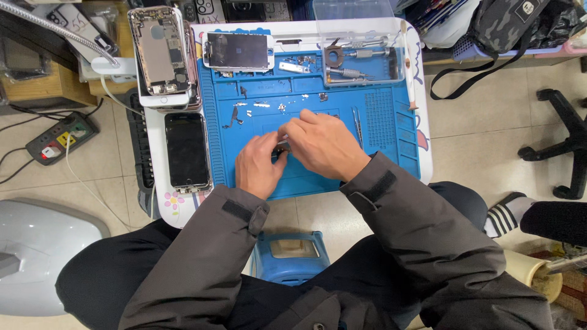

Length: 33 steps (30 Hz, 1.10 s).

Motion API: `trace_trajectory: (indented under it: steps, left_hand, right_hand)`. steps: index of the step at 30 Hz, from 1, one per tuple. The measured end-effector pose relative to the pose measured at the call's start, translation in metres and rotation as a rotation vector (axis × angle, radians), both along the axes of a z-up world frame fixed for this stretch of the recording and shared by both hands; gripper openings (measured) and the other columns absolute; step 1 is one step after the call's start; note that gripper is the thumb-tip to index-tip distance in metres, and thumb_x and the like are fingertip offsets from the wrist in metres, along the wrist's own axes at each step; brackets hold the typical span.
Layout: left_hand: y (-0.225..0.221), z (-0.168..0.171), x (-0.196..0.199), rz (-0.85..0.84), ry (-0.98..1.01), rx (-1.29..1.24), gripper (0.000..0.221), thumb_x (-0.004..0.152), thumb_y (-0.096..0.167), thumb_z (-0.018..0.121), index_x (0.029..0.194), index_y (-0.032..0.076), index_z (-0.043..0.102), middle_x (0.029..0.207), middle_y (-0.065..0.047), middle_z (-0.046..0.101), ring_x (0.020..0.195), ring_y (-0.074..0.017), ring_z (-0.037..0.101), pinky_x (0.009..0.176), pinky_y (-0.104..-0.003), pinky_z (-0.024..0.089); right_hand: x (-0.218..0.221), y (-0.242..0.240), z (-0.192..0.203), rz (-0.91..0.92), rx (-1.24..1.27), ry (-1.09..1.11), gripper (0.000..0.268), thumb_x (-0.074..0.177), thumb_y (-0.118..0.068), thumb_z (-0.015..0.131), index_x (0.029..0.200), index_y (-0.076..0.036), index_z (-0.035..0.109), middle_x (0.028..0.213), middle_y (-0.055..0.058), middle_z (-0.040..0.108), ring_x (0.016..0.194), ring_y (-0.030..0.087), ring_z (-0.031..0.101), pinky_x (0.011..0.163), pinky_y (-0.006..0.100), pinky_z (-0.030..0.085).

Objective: The person is repairing a smartphone by removing and reattaching internal components. They use a screwdriver to remove screws and tweezers to handle small parts and connectors. The person works on a blue mat with various tools and phone parts laid out.

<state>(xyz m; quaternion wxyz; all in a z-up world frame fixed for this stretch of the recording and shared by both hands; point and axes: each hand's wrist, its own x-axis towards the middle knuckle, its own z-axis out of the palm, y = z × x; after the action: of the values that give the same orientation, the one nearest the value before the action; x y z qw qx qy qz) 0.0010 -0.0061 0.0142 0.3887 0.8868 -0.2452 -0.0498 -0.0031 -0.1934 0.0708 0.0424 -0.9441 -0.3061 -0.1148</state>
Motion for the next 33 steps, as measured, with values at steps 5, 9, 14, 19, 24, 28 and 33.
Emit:
trace_trajectory:
  steps: [5, 9, 14, 19, 24, 28, 33]
  left_hand:
    - [0.001, -0.009, -0.003, 0.0, -0.011, 0.071, 0.015, 0.095, 0.006, 0.078, 0.102, 0.011, 0.065, 0.089, -0.005, 0.069, 0.092, -0.0269, 0.074, 0.072, -0.046, 0.067]
    - [-0.002, -0.013, -0.004, 0.053, -0.072, 0.215, 0.019, 0.092, 0.017, 0.084, 0.099, 0.016, 0.066, 0.087, -0.001, 0.068, 0.089, -0.0236, 0.072, 0.072, -0.042, 0.065]
    - [-0.005, -0.015, -0.001, 0.052, -0.136, 0.328, 0.017, 0.092, 0.022, 0.084, 0.095, 0.016, 0.068, 0.083, 0.0, 0.064, 0.087, -0.0208, 0.071, 0.072, -0.038, 0.063]
    - [-0.006, -0.015, -0.002, 0.055, -0.126, 0.352, 0.018, 0.091, 0.021, 0.084, 0.091, 0.014, 0.068, 0.077, -0.002, 0.064, 0.083, -0.022, 0.071, 0.072, -0.039, 0.063]
    - [-0.01, -0.003, -0.001, 0.059, -0.088, 0.341, 0.015, 0.092, 0.017, 0.082, 0.091, 0.012, 0.069, 0.076, -0.004, 0.066, 0.081, -0.0236, 0.072, 0.069, -0.041, 0.063]
    - [-0.008, -0.009, -0.001, 0.071, -0.083, 0.345, 0.017, 0.092, 0.016, 0.083, 0.087, 0.011, 0.068, 0.073, -0.005, 0.065, 0.079, -0.0243, 0.072, 0.068, -0.041, 0.062]
    - [-0.007, -0.003, -0.003, 0.057, -0.069, 0.261, 0.016, 0.093, 0.012, 0.082, 0.088, 0.01, 0.067, 0.075, -0.005, 0.065, 0.08, -0.0262, 0.072, 0.069, -0.044, 0.063]
  right_hand:
    - [0.0, 0.001, -0.005, -0.021, 0.015, -0.004, 0.018, 0.106, -0.022, 0.064, 0.091, -0.016, 0.059, 0.068, -0.001, 0.054, 0.074, 0.013, 0.057, 0.063, 0.024, 0.052]
    - [-0.003, 0.001, -0.003, -0.025, 0.061, -0.005, 0.019, 0.105, -0.025, 0.058, 0.09, -0.015, 0.055, 0.071, 0.001, 0.049, 0.077, 0.018, 0.053, 0.06, 0.03, 0.05]
    - [-0.003, -0.001, -0.019, -0.028, 0.03, -0.015, 0.014, 0.101, -0.02, 0.064, 0.09, -0.015, 0.057, 0.071, 0.0, 0.055, 0.078, 0.016, 0.057, 0.062, 0.027, 0.05]
    - [-0.004, 0.002, -0.015, -0.061, 0.061, -0.021, 0.02, 0.106, -0.022, 0.062, 0.087, -0.016, 0.058, 0.067, 0.0, 0.058, 0.075, 0.015, 0.058, 0.061, 0.027, 0.048]
    - [-0.006, 0.002, -0.017, -0.063, 0.037, -0.008, 0.011, 0.1, -0.02, 0.065, 0.092, -0.015, 0.059, 0.073, 0.001, 0.06, 0.08, 0.017, 0.058, 0.061, 0.029, 0.046]
    - [-0.008, 0.006, -0.018, -0.073, 0.037, 0.012, 0.009, 0.1, -0.019, 0.065, 0.093, -0.015, 0.06, 0.073, 0.001, 0.064, 0.08, 0.016, 0.06, 0.062, 0.028, 0.047]
    - [-0.007, 0.006, -0.026, -0.113, 0.016, -0.038, 0.017, 0.104, -0.026, 0.066, 0.091, -0.017, 0.061, 0.068, -0.001, 0.063, 0.074, 0.015, 0.06, 0.065, 0.027, 0.048]
